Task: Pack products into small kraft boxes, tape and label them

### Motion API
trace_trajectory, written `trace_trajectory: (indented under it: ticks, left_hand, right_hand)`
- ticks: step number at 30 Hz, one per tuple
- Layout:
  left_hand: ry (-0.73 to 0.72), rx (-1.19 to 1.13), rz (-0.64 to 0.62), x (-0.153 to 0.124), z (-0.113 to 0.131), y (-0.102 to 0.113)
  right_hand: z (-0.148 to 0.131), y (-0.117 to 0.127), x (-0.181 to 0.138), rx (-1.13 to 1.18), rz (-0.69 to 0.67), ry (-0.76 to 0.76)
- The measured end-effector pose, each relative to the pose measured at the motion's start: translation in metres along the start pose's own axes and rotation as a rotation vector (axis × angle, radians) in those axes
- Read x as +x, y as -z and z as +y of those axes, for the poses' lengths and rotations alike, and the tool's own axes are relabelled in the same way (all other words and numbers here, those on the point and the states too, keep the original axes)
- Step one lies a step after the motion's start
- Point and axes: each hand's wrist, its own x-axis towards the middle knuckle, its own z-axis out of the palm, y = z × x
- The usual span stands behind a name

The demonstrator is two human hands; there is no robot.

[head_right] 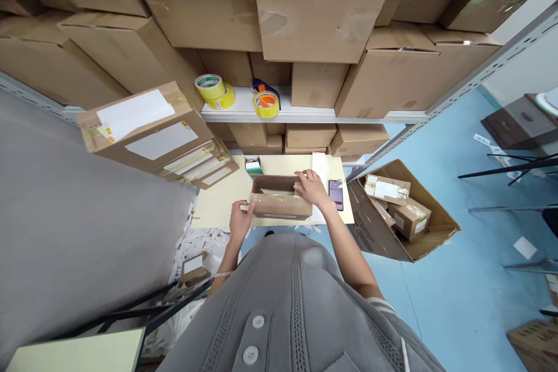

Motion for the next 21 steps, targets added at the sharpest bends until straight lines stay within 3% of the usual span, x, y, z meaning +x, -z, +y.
trace_trajectory:
  ticks: [8,15,18,21]
  left_hand:
    - [0.027,0.014,-0.056,0.004,-0.002,-0.004]
    - [0.031,0.032,-0.071,0.002,-0.004,-0.005]
    - [-0.043,0.061,-0.049,0.001,-0.002,-0.004]
    - [-0.216,0.091,-0.034,0.001,0.004,-0.003]
  right_hand:
    - [-0.007,-0.028,-0.034,0.024,-0.003,-0.008]
    - [-0.011,-0.056,-0.042,-0.013,0.039,-0.021]
    - [-0.016,-0.065,-0.043,-0.015,0.064,-0.053]
    - [-0.020,-0.071,-0.043,-0.019,0.089,-0.086]
